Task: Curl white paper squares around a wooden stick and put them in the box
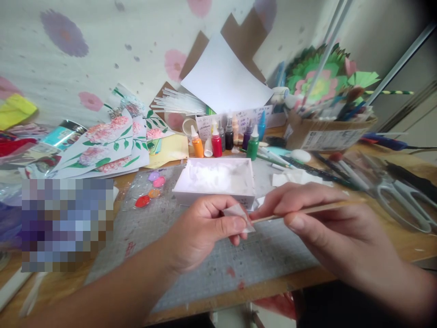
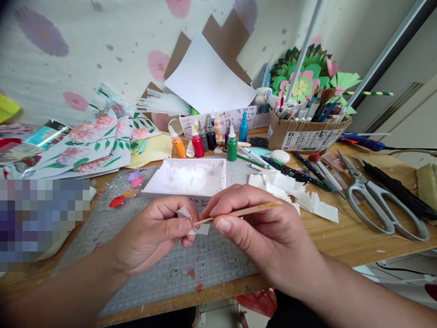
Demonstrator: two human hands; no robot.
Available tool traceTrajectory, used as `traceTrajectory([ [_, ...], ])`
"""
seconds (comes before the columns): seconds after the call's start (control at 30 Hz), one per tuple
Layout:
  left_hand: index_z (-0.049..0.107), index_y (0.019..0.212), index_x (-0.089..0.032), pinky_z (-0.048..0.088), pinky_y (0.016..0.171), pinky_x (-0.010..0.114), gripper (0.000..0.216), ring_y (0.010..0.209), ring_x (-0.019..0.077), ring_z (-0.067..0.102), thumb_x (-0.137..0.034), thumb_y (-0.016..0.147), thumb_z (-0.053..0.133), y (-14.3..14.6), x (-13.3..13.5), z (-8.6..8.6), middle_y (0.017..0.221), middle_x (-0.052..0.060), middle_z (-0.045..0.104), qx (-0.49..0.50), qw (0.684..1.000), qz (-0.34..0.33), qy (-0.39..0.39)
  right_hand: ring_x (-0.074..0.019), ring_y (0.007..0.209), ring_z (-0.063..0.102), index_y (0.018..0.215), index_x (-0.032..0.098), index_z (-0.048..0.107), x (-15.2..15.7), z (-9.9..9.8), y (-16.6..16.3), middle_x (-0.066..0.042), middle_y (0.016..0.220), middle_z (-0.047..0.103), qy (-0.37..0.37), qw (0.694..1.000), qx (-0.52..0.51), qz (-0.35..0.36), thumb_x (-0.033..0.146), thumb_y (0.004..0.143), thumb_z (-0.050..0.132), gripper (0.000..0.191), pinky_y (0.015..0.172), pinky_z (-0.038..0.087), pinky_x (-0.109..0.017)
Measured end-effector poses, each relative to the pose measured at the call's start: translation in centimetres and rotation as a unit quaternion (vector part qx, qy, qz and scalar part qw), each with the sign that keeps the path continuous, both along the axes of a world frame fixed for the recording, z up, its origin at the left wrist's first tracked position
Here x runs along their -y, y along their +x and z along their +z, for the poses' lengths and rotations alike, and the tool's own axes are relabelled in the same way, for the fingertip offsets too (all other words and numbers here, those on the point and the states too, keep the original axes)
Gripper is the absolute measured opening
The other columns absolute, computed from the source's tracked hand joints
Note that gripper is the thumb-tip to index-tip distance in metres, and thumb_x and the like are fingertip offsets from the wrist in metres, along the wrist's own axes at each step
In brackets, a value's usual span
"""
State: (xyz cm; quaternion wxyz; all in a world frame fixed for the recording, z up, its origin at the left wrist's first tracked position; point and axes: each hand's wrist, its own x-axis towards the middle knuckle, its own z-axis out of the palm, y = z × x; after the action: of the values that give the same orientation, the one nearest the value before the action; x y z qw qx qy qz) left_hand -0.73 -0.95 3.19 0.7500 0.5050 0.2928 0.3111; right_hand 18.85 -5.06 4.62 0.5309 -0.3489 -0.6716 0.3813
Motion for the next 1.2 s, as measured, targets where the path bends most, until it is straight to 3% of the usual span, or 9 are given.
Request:
traceTrajectory([
  [1.2, 0.065, 0.070, -0.014, 0.042, 0.057, 0.022, 0.006, 0.058, 0.0086, 0.054, -0.018, 0.075, 0.066, -0.17, -0.09, -0.25, 0.061, -0.001, 0.061, -0.010, 1.000, -0.021, -0.021, -0.0150, 0.081, 0.068, 0.087, 0.020, 0.069, 0.04, 0.53, 0.13, -0.004, 0.084, 0.073, 0.042, 0.997, 0.072, 0.010, 0.013, 0.084, 0.062, 0.011, 0.073, 0.057, -0.020],
])
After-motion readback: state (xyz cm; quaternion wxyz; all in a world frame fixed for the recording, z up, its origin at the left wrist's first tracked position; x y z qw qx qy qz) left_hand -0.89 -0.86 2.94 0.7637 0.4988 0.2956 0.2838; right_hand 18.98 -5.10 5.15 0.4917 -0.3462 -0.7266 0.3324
